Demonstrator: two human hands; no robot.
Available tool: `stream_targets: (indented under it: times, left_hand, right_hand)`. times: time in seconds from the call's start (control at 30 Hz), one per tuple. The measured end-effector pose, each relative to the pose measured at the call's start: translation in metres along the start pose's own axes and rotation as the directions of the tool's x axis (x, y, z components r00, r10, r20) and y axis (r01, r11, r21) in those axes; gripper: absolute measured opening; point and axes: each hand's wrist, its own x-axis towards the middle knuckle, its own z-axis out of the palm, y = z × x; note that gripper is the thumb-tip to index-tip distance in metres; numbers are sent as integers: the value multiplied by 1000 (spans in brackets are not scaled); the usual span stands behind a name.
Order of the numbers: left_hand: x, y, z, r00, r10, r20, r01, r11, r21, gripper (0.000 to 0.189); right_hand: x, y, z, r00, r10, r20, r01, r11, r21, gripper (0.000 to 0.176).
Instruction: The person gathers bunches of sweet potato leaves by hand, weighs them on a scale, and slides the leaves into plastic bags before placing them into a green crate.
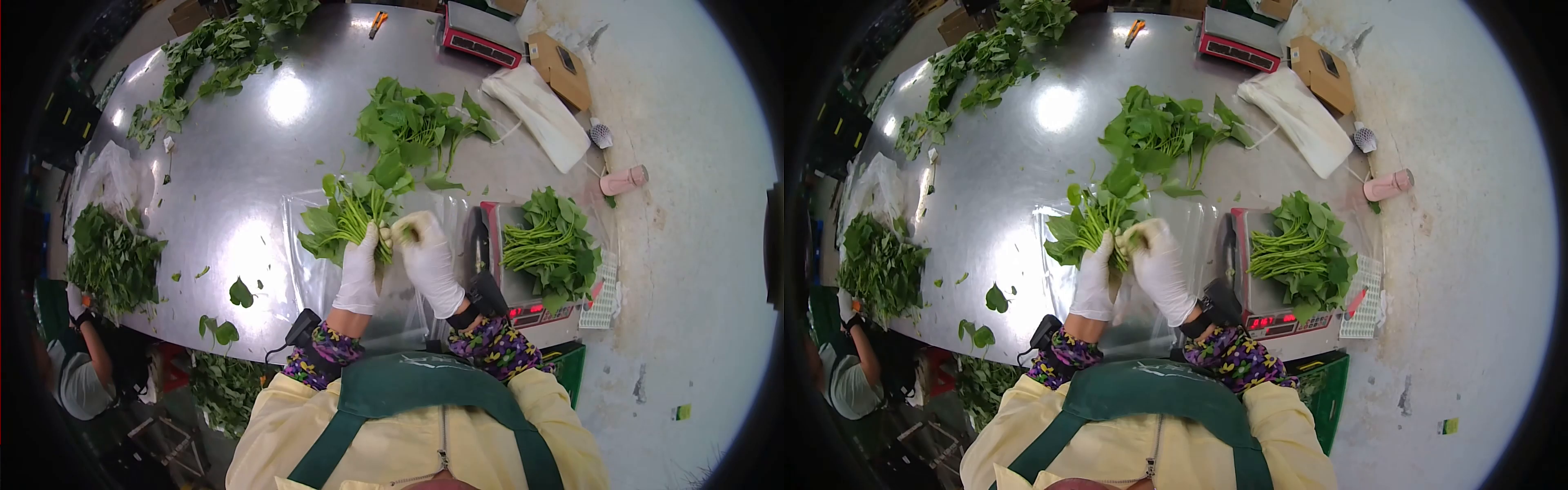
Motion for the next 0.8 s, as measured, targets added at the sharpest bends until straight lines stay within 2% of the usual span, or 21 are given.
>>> stream_targets:
  times: [0.03,0.1,0.13,0.17,0.2,0.23,0.27,0.3,0.37,0.43,0.47,0.5,0.53,0.57,0.6,0.63,0.67,0.7,0.77,0.8]
  left_hand:
    - [3,2,-7,1000,-1,2,1,1000,2,25]
    - [10,2,-8,998,41,39,-41,999,-14,25]
    - [3,8,27,980,50,-192,-58,998,-37,26]
    - [8,5,18,983,40,-181,-46,998,-32,26]
    - [17,3,-1,998,21,-51,-24,997,-77,27]
    - [22,4,-13,997,5,79,5,993,-119,27]
    - [18,13,-7,998,54,19,-51,990,-132,26]
    - [13,22,-7,998,54,22,-50,989,-138,26]
    - [7,40,-15,980,194,-46,-197,979,-60,26]
    - [1,51,-16,938,330,-108,-329,944,25,26]
    - [-6,53,-9,937,330,-112,-319,942,108,26]
    - [-8,51,-6,952,302,-55,-287,940,186,23]
    - [-10,43,-2,965,254,-66,-231,941,246,21]
    - [-12,36,1,974,210,-82,-176,936,306,19]
    - [-14,33,2,977,198,-85,-162,936,313,19]
    - [-16,31,3,997,70,-40,-58,966,251,17]
    - [-16,26,3,998,-60,12,57,980,189,16]
    - [-14,25,-3,997,-81,9,78,979,188,16]
    - [-3,30,-18,994,-59,93,43,985,169,15]
    - [-2,36,-13,998,-9,66,-5,979,205,15]
  right_hand:
    - [7,-24,3,1000,-1,-3,1,1000,1,9]
    - [27,-57,13,966,130,-226,-124,992,40,11]
    - [27,-51,29,997,-42,59,49,992,-115,17]
    - [27,-46,47,920,-166,355,252,944,-214,26]
    - [22,-64,63,926,-166,340,251,942,-223,26]
    - [13,-96,79,819,-371,438,494,845,-207,29]
    - [9,-113,86,654,-536,534,703,692,-165,36]
    - [15,-107,80,652,-534,538,704,690,-169,36]
    - [34,-82,57,810,-468,353,572,762,-302,36]
    - [46,-42,37,961,-229,154,275,806,-524,32]
    - [49,-29,36,962,-223,156,272,803,-531,32]
    - [51,-22,35,980,-100,170,177,830,-529,32]
    - [52,-14,34,983,27,183,75,847,-526,31]
    - [53,-7,36,984,40,176,60,848,-526,31]
    - [58,-6,39,956,54,288,128,807,-577,32]
    - [63,-4,39,917,78,392,199,761,-617,33]
    - [65,-3,36,890,65,452,256,748,-613,36]
    - [67,2,30,893,84,442,237,747,-621,36]
    - [81,13,15,901,221,374,-25,885,-464,36]
    - [93,34,2,927,254,277,-171,942,-290,32]
